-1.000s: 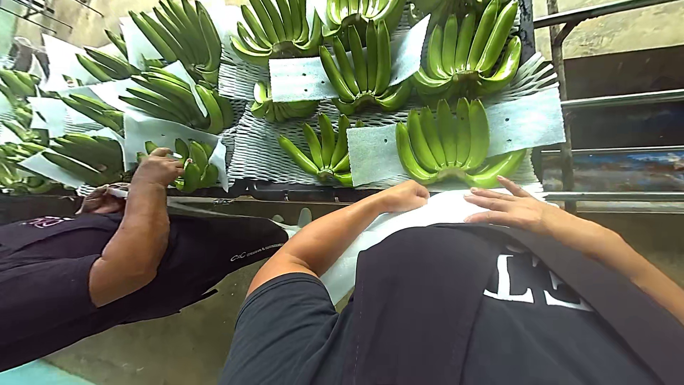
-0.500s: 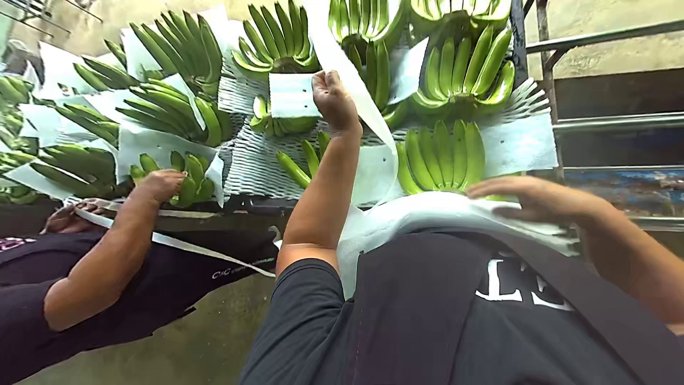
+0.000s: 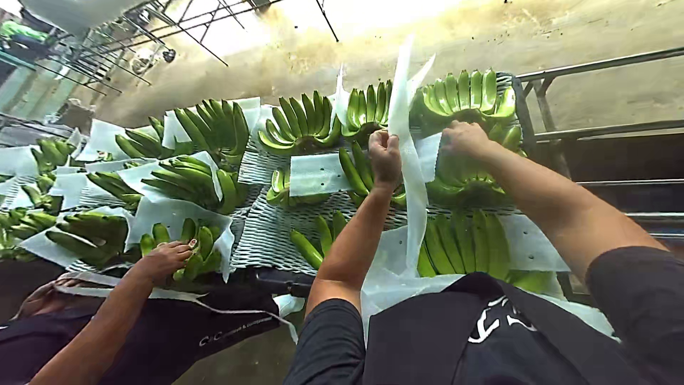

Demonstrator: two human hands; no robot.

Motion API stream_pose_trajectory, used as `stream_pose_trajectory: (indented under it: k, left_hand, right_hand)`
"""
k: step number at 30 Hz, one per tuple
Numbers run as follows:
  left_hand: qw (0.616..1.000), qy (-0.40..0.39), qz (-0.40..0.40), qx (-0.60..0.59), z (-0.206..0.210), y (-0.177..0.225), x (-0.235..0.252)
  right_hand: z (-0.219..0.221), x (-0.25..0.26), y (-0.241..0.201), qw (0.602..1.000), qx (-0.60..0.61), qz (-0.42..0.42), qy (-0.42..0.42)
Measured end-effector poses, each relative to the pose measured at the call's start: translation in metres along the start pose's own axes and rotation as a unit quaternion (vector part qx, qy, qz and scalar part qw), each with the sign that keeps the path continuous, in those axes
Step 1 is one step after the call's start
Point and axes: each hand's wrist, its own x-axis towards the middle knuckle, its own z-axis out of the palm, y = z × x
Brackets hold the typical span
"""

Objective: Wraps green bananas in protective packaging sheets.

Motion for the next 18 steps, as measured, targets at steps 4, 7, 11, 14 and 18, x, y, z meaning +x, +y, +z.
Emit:
stream_pose_trajectory:
  k: [4,7,11,14,18]
  left_hand:
    - [1.000,-0.024,-0.018,0.000,-0.008,-0.012,0.015]
    - [0.999,-0.042,-0.005,0.007,-0.011,-0.012,0.028]
    - [0.996,-0.091,0.021,0.000,-0.021,-0.002,0.047]
    - [0.977,-0.206,0.043,-0.015,-0.013,0.005,0.056]
    - [0.900,-0.428,0.066,-0.038,0.035,0.015,0.057]
  right_hand:
    - [-0.003,0.003,0.007,0.998,-0.006,0.024,-0.050]
    - [-0.012,-0.007,0.016,0.999,0.031,0.005,-0.036]
    - [-0.023,-0.049,0.040,0.987,0.090,-0.120,0.061]
    - [-0.041,-0.093,0.047,0.974,0.085,-0.182,0.107]
    - [-0.045,-0.141,0.019,0.959,0.079,-0.231,0.146]
